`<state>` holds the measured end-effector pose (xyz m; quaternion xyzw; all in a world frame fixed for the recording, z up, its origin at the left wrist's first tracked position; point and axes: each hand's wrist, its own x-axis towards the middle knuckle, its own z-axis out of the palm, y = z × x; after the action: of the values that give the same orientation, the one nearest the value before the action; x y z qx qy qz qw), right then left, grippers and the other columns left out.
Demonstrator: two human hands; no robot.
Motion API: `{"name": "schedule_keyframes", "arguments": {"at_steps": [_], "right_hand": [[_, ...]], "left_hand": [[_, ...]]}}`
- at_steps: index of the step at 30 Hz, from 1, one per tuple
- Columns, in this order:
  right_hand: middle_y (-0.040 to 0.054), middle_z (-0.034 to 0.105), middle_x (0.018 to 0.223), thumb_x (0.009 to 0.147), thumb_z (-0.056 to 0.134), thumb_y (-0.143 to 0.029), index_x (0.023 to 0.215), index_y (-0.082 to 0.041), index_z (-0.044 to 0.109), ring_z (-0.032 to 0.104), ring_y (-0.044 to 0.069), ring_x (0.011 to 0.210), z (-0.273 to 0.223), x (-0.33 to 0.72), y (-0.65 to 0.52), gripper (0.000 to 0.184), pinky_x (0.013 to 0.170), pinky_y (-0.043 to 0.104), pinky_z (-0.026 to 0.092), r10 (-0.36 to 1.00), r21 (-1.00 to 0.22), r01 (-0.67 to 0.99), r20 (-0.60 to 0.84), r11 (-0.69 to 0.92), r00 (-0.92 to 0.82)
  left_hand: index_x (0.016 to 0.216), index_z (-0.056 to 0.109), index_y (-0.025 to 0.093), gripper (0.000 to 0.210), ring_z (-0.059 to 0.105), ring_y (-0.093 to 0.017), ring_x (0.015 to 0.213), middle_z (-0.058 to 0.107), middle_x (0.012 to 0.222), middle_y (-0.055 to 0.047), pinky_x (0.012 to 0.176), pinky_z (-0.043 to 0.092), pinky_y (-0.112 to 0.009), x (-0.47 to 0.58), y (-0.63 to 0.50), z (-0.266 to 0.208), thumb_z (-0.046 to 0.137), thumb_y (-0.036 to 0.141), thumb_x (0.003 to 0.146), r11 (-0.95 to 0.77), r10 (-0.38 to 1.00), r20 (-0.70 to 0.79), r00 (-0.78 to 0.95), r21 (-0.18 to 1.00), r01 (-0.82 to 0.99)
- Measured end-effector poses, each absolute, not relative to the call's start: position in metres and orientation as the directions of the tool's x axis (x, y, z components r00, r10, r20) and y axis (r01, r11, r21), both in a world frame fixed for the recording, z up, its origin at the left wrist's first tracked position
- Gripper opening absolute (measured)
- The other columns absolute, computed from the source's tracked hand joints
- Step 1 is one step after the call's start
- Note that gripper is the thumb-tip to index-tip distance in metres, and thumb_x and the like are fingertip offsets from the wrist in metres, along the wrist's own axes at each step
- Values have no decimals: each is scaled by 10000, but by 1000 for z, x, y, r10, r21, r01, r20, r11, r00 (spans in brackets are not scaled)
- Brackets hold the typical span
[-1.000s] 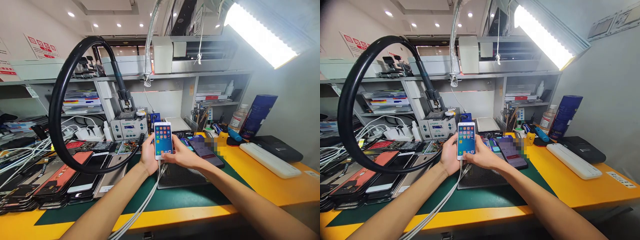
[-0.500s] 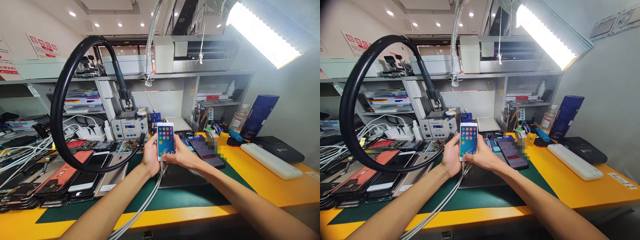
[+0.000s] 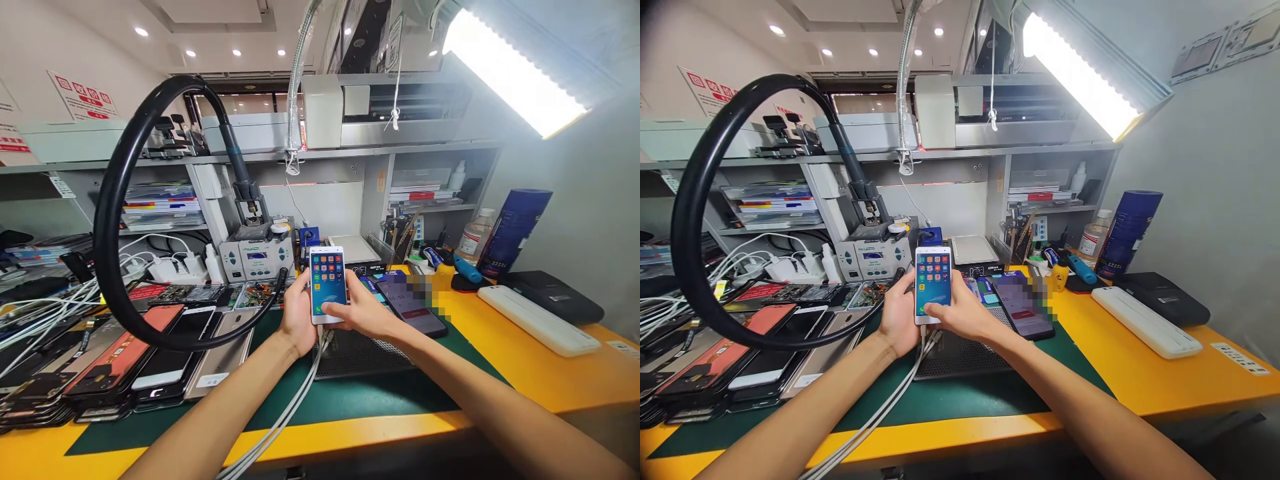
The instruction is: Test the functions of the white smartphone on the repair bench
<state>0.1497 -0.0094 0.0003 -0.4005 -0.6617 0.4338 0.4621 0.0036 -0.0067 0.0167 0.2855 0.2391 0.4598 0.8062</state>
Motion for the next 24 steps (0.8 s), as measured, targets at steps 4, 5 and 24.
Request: {"name": "schedule_keyframes", "arguments": {"at_steps": [4, 5, 24], "right_hand": [[40, 631, 1038, 784, 723, -305, 1159, -242, 529, 630, 226, 953, -1, 149, -7, 427, 793, 394, 569, 934, -941, 120, 288, 318, -213], [37, 634, 1015, 786, 722, -312, 1141, -240, 532, 632, 223, 928, -1, 149, -7, 409, 771, 385, 566, 934, -940, 121, 290, 318, -208], [-9, 608, 899, 730, 554, -213, 1018, -227, 566, 553, 174, 765, 3, 151, -2, 289, 651, 300, 445, 951, -972, 30, 221, 233, -218]], "left_hand": [[1217, 700, 110, 549, 739, -269, 777, 764, 958, -140, 688, 607, -396, 2, -6, 16, 387, 512, 1014, 405, 868, -91, 489, 701, -588], [1225, 696, 108, 557, 739, -272, 781, 763, 961, -142, 685, 609, -400, 2, -6, 16, 376, 514, 1016, 406, 865, -91, 493, 703, -584], [1238, 687, 90, 594, 741, -284, 790, 754, 943, -160, 668, 626, -432, 0, -5, 16, 359, 535, 1021, 434, 850, -92, 519, 682, -589]]}}
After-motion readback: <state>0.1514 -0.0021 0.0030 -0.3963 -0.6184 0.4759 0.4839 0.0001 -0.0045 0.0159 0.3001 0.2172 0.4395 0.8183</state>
